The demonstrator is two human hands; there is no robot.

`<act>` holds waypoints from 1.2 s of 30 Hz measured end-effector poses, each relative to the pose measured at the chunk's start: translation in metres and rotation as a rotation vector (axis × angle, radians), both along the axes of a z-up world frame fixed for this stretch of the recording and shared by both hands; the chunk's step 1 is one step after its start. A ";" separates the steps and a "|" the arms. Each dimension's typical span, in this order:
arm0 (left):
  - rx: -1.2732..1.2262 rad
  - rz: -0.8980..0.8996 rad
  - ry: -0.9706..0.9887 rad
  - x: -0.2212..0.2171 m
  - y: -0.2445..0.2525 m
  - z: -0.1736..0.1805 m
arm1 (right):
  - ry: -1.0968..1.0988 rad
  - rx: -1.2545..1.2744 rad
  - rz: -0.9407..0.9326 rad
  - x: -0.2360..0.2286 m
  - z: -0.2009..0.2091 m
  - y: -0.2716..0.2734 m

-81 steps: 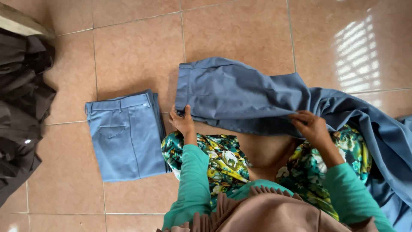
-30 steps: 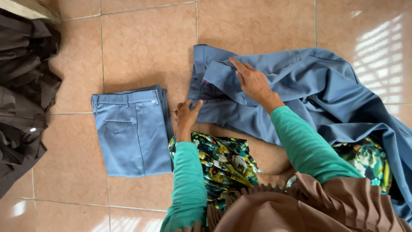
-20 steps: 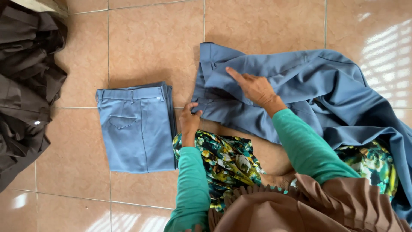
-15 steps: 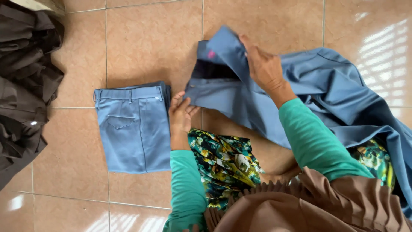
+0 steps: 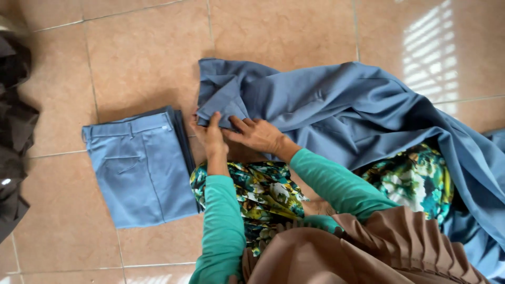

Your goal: The person is folding blue trousers and stacking them neatly on the floor in a production environment.

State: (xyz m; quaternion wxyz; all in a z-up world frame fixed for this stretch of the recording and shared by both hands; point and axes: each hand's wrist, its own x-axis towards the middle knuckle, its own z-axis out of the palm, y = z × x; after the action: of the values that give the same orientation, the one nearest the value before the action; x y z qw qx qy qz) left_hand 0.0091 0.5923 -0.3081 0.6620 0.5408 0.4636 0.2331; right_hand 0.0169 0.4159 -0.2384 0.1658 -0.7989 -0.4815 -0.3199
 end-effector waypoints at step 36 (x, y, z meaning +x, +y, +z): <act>-0.177 0.160 -0.054 0.018 0.091 0.046 | 0.482 -0.102 -0.430 0.027 -0.033 -0.344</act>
State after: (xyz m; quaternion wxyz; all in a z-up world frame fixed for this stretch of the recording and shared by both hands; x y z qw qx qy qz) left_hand 0.0272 0.6835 -0.2622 0.6986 0.4351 0.5062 0.2578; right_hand 0.0439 0.0721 -0.2714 0.1635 -0.9423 -0.2641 -0.1248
